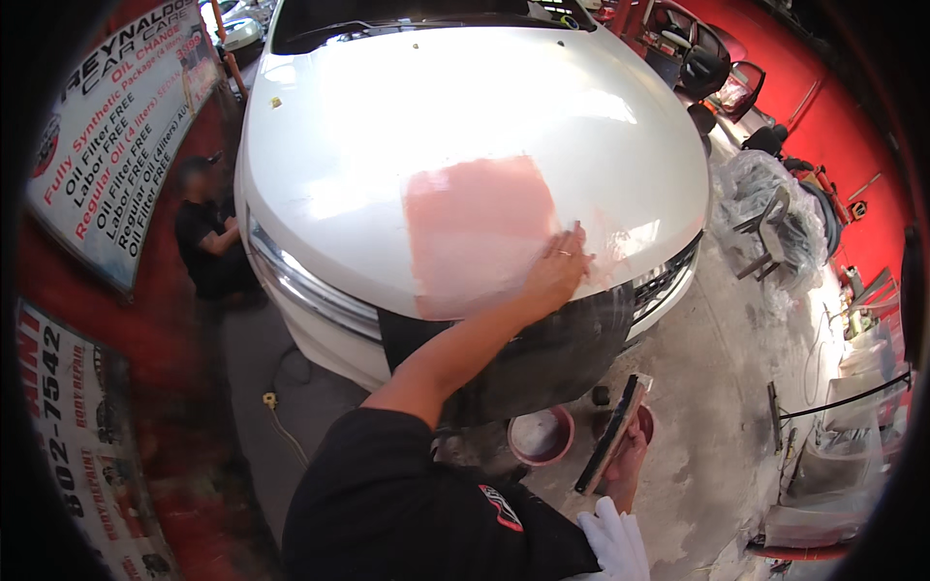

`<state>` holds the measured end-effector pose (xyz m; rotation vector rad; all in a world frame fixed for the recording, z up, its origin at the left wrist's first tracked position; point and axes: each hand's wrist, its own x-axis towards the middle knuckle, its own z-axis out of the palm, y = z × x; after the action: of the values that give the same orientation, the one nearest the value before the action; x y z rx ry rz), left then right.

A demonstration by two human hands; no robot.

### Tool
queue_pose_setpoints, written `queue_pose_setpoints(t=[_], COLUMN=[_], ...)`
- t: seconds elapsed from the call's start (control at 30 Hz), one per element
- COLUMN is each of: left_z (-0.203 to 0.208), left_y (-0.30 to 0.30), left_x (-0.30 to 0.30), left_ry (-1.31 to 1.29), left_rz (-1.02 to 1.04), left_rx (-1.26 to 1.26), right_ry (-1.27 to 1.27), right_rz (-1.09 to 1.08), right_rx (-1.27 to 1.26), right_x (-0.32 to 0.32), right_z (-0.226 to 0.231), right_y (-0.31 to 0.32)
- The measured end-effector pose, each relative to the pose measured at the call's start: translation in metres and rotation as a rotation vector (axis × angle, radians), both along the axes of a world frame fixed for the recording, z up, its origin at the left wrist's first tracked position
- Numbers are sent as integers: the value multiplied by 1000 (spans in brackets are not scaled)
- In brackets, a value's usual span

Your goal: The person sands a pink filler patch on the hood of a white car using a sanding block. They repeatedly dip the block into a bucket of water and continue sanding the same area.

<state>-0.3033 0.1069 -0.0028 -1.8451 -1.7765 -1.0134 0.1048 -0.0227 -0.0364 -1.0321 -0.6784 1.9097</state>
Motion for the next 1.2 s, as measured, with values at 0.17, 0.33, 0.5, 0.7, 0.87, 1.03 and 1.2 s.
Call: queue_pose_setpoints(t=[0.17,0.33,0.5,0.7,0.87,1.03,1.2], left_z=[4,15,77,84,80,106,100], left_y=[-164,-264,-201,-114,-17,60,98], left_x=[-174,-355,-290,-199,-187,-245,-235], left_ry=[-126,112,81,-18,-43,-134,-214], left_rz=[374,947,1109,507,656,659,762], left_rx=[47,-152,-266,-382,-512,-512,-450], right_ry=[-35,93,42,-153,-369,-440,-514], right_rz=[-54,110,12,163,39,-154,-50], right_rx=[-111,-20,-61,-70,-237,-425,-435], right_x=[27,43,43,108,179,191,190], right_z=[2,-50,-27,-18,-51,-30,20], right_y=[-9,13,-2,-48,-125,-200,-161])
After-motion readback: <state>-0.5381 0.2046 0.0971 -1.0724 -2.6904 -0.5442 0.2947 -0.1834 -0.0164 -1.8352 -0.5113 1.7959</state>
